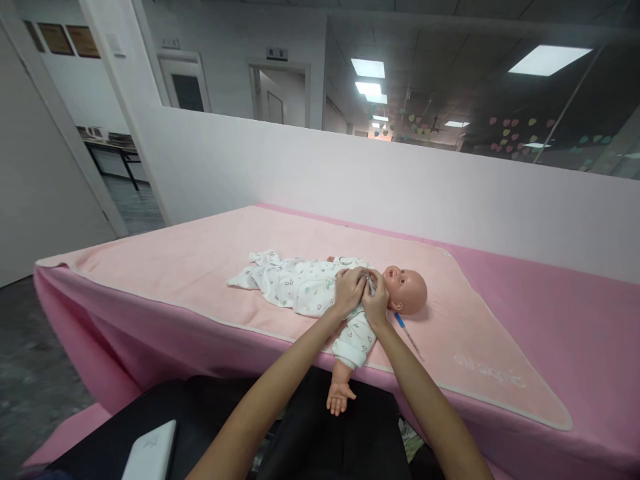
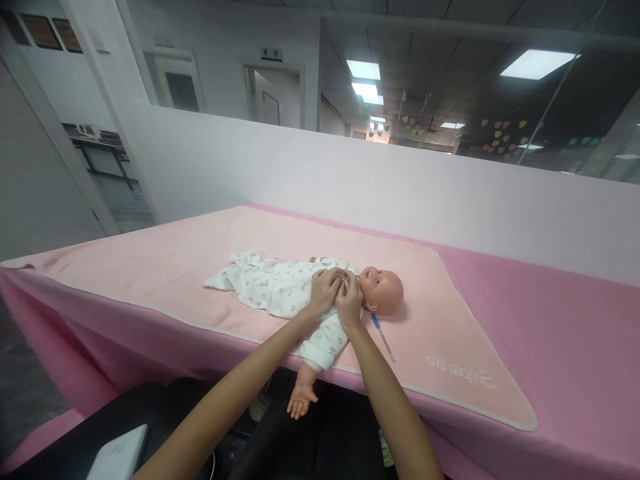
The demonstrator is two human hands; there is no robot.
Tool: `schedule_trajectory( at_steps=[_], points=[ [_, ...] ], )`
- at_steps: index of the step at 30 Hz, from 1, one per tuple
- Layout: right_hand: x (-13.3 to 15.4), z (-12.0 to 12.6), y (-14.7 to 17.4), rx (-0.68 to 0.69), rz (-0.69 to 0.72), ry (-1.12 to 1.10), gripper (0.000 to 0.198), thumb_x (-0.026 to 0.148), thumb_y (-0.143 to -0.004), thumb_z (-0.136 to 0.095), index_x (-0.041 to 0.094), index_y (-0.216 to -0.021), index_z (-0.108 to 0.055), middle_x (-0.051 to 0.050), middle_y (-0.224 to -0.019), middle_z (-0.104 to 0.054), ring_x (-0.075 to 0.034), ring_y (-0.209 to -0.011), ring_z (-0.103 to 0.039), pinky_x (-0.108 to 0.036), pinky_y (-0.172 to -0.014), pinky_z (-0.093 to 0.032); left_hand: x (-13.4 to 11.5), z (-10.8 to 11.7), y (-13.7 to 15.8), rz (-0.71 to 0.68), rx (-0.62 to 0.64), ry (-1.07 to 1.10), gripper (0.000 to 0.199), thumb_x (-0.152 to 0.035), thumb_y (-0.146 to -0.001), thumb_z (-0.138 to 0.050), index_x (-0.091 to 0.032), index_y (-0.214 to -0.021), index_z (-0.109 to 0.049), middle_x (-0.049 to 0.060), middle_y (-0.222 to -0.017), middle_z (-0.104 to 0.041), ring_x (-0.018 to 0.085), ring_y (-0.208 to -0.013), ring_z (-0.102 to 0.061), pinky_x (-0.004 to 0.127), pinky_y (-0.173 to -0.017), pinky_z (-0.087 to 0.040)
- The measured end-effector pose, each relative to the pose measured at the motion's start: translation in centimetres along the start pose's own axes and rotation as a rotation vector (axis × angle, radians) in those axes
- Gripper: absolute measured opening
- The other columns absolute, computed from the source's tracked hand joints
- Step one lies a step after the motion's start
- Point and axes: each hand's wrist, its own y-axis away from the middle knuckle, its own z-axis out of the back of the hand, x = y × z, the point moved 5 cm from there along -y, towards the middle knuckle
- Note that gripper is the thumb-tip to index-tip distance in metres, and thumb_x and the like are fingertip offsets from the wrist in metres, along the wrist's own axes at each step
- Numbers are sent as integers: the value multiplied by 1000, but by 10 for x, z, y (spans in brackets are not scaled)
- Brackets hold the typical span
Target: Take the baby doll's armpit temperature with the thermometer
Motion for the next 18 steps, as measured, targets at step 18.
schedule_trajectory(
  at_steps=[18],
  points=[
    [-2,1,-1,-24,-23,30,28,19,-80,-40,18,-105,-54,-9,-98,-64,-18,-90,-61,-34,-78,-50,1,0,2,-18,-11,4,17,-21,-83,-40,-22,-90,-55,-2,-92,-64,15,-87,-56,32,-84,-34]
  ],
)
